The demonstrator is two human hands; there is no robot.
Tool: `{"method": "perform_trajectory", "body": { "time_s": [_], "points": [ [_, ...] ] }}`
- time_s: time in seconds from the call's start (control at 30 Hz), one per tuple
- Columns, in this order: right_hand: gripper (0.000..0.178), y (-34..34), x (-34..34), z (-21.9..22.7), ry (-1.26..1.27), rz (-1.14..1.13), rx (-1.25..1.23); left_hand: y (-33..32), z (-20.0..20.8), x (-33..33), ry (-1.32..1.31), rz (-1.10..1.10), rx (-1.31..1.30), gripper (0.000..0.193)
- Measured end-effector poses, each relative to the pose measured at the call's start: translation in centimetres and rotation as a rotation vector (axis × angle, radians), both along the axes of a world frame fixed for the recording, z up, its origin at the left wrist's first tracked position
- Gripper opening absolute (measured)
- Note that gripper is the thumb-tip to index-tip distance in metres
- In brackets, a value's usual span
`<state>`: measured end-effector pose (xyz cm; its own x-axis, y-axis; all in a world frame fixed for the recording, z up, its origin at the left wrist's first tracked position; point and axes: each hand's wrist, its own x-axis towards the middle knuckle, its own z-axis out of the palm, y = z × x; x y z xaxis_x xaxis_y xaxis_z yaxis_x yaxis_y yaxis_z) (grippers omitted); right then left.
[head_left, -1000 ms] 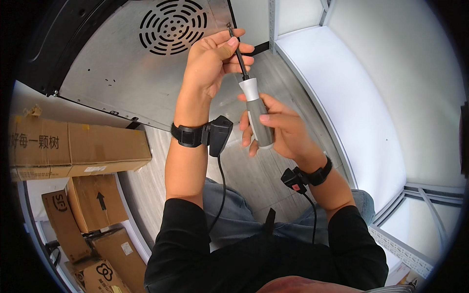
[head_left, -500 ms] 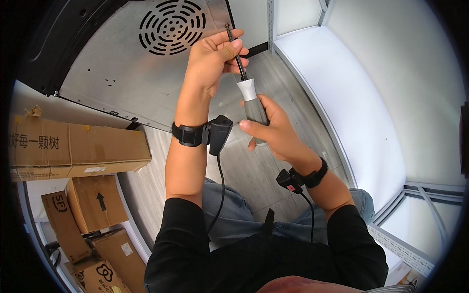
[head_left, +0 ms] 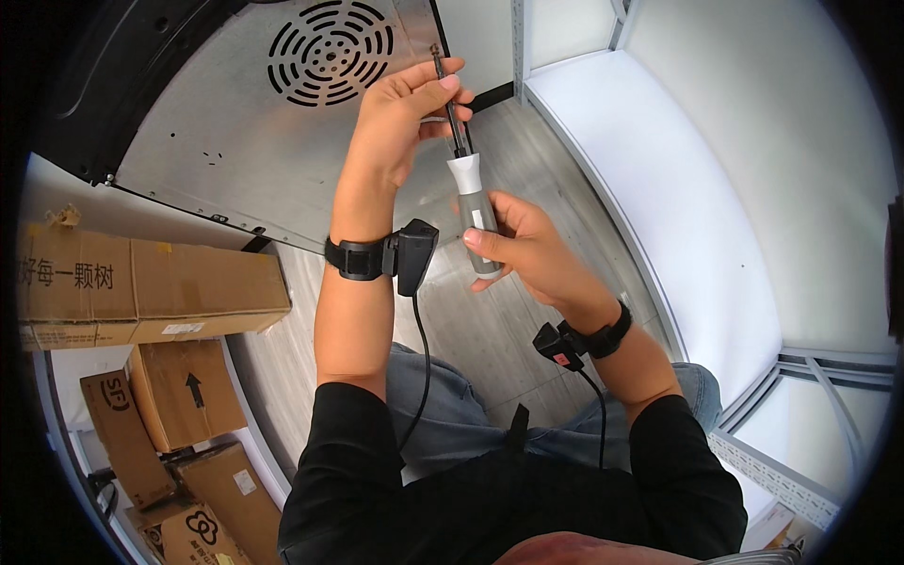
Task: The person uses a screwdriver to fasten screws into the back panel of a silver electronic device, likely a computer tower. They repeatedly pick up screws and tighten them into place along the edges of the device's rear casing.
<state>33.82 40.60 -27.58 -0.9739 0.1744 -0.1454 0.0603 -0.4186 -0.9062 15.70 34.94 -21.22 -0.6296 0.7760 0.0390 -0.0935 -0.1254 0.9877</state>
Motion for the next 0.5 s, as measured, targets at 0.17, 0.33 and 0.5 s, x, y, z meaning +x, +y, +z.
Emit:
{"method": "perform_trajectory", "body": {
  "time_s": [0.17, 0.33, 0.5],
  "points": [
    [0.050, -0.4, -0.1, -0.3, -0.023, -0.095, 0.151, 0.2, -0.6, -0.1, 0.097, -0.005, -0.019, 0.029],
    [0.056, 1.2, 0.2, -0.5, 0.158, 0.148, -0.185, 0.2, -0.6, -0.1, 0.038, 0.005, 0.001, 0.028],
    [0.054, 1.4, 0.0, -0.4, 0.179, 0.185, -0.336, 0.1, -0.4, -0.2, -0.018, -0.028, 0.048, 0.027]
  ]
}}
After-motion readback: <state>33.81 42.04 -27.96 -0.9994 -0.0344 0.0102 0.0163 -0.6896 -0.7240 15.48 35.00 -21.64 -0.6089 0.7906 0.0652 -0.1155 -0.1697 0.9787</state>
